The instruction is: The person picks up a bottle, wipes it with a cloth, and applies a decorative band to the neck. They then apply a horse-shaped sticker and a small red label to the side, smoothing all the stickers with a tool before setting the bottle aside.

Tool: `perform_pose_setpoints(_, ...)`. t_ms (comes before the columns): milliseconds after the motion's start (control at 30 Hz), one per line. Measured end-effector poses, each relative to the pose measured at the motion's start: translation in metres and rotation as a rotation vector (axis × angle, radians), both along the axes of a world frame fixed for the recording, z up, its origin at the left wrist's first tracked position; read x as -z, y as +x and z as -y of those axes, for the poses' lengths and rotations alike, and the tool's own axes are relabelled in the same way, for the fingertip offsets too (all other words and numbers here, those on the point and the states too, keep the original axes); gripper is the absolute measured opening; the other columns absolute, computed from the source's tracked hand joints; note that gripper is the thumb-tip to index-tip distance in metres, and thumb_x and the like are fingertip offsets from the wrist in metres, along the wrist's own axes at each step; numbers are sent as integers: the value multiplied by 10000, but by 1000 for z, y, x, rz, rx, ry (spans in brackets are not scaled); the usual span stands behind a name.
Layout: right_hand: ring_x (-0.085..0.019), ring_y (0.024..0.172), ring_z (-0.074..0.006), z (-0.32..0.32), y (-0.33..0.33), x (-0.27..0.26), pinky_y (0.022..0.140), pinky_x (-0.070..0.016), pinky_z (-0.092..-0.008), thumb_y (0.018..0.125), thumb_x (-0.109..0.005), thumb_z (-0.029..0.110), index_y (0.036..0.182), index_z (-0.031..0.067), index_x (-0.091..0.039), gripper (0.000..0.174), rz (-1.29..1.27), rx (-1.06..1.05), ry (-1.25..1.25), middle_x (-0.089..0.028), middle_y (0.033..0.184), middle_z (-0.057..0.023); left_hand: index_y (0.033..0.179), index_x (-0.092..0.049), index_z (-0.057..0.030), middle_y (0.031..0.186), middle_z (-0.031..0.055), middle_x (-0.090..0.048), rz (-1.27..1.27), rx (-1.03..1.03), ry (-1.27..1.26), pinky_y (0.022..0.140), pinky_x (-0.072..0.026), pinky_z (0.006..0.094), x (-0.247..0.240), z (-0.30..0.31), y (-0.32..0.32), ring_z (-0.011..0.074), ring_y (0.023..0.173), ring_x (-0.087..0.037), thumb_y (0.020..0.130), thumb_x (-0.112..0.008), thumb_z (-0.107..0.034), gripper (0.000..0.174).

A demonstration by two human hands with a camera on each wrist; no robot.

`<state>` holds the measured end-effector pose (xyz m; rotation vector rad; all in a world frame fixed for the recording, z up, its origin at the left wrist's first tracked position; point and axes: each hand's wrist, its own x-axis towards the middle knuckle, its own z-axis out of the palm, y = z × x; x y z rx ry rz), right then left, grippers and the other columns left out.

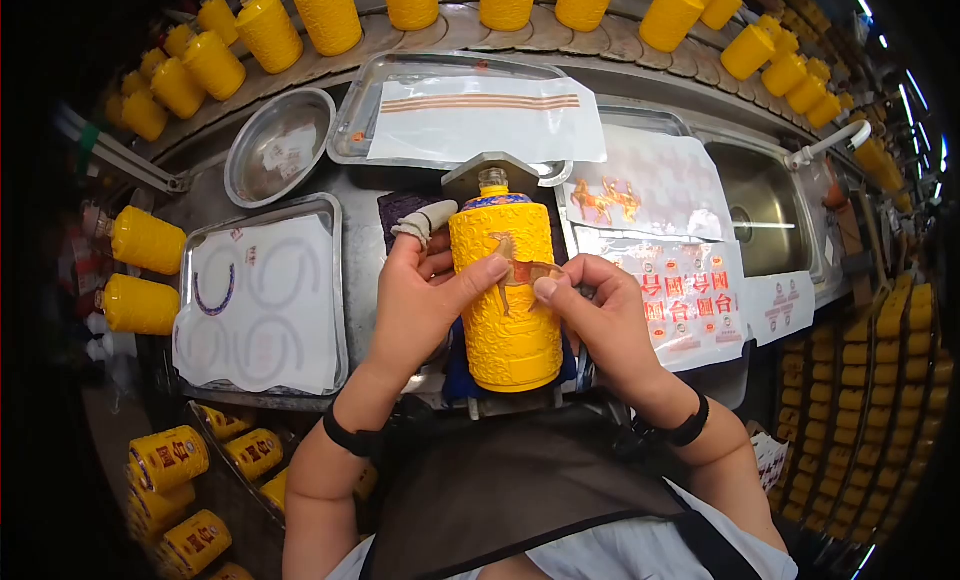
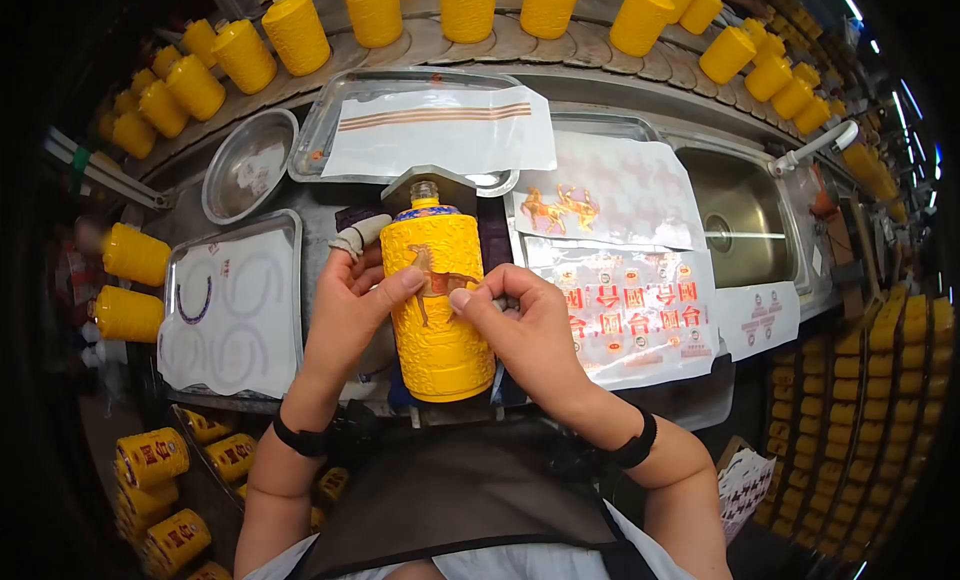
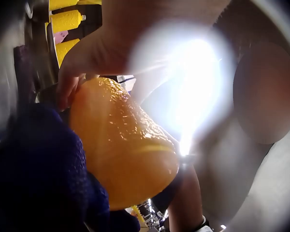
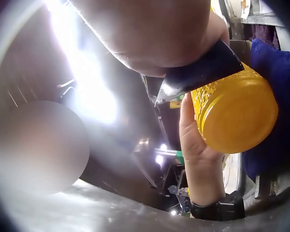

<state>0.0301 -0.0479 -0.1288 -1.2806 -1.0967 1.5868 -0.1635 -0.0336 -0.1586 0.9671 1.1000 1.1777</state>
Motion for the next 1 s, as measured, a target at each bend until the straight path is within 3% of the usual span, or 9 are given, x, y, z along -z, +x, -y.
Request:
perform_pose_setpoints(133,-455,620,20,1,7,-2,533,-357,-158,897,-714,202,814,50,-611,201,78,-89,-37,-590,744,39,1361,-380,29,1258,172,-548,21,18,-63,965,-496,334,2,-3,-5,220,1140,-580,830,-787,-134,688)
perform_pose_setpoints(333,-450,611,17,-3,18,13,513,-361,-165,898,-714,228,888,49,-581,223,25,20,-91,-571,734,46,1396,-346,19,1301,173,-510,77,0,-47,971,-480,339,8,6,-4,212,1155,-552,830,-792,-173,746)
perform_pose_setpoints(433,-450,621,16,-8,8,17,510,-366,-158,895,-729,228,928,58,-526,267,121,-36,40,-542,733,48,1407,-335,12,1310,174,-500,72,-1,-29,985,-466,345,8,8,0,214,1167,-536,825,-796,-185,767)
perform_pose_setpoints(533,-455,638,16,-10,6,30,518,-377,-155,882,-752,222,933,69,-482,315,-2,-27,109,-511,732,54,1406,-335,10,1308,174,-501,67,-1,-8,1000,-451,356,8,9,0,224,1177,-528,821,-798,-187,772)
perform_pose_setpoints(633,-454,651,18,-10,8,28,520,-367,-144,879,-758,209,940,77,-464,328,13,-51,60,-502,749,55,1405,-334,10,1310,175,-499,63,6,-6,1012,-438,365,10,10,-2,234,1186,-520,820,-798,-184,772)
perform_pose_setpoints(833,-459,657,17,-11,14,22,532,-376,-146,898,-732,209,931,72,-474,294,112,-118,0,-499,777,54,1413,-331,6,1330,172,-481,71,8,-13,1021,-428,360,11,10,-1,232,1201,-507,826,-793,-188,771)
perform_pose_setpoints(900,-455,665,19,-10,11,19,546,-374,-145,906,-720,200,931,72,-479,274,23,-81,6,-497,791,52,1419,-331,4,1337,165,-477,81,10,-21,1026,-427,357,12,10,-2,226,1208,-501,834,-787,-183,765)
perform_pose_setpoints(1000,-447,674,24,-11,9,20,561,-367,-144,910,-711,185,934,74,-484,254,-30,-69,-4,-497,818,48,1430,-328,-2,1342,155,-475,278,-21,-122,1038,-423,357,13,11,-4,218,1215,-493,843,-778,-164,757)
